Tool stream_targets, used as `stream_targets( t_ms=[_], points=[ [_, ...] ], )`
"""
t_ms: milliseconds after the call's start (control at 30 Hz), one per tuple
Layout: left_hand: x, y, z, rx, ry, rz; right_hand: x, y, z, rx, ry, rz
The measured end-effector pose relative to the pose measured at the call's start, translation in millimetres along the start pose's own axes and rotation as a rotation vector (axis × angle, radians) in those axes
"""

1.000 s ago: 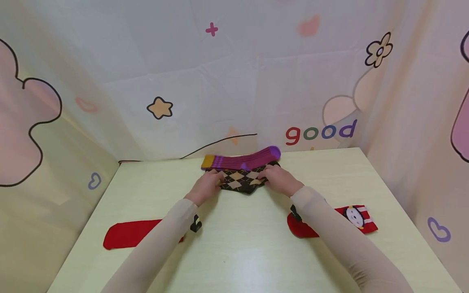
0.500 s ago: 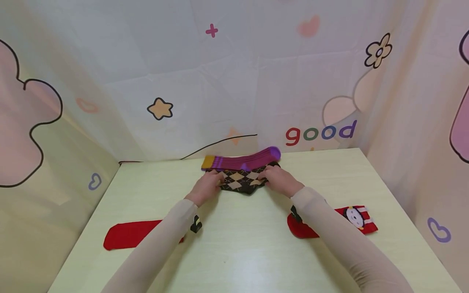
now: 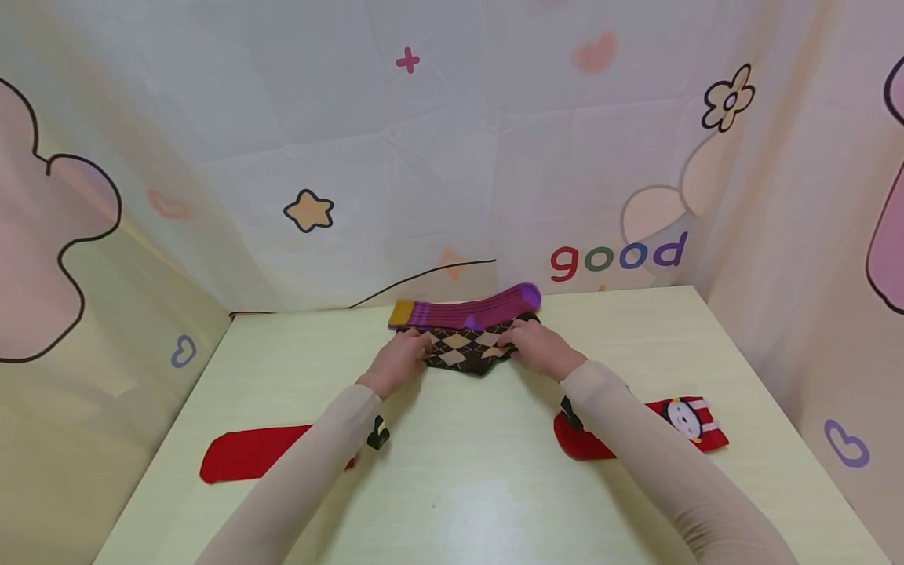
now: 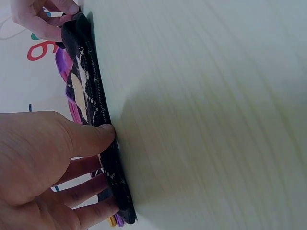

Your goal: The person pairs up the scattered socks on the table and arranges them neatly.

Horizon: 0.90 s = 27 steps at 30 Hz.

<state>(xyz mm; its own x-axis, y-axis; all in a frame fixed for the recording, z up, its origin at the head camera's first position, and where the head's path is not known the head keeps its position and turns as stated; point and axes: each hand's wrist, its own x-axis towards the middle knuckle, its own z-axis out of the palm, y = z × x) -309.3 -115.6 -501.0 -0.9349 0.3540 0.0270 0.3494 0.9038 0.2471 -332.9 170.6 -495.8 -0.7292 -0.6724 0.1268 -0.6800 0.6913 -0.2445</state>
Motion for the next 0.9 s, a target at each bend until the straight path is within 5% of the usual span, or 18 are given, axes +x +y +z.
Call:
stream_targets(
  t_ms=[900],
  points=[
    [-1.2,0.3,0.6,0.017,0.000,0.001,-2.5,-3.4,-0.9,-0.018,0.013,-0.014]
  ],
)
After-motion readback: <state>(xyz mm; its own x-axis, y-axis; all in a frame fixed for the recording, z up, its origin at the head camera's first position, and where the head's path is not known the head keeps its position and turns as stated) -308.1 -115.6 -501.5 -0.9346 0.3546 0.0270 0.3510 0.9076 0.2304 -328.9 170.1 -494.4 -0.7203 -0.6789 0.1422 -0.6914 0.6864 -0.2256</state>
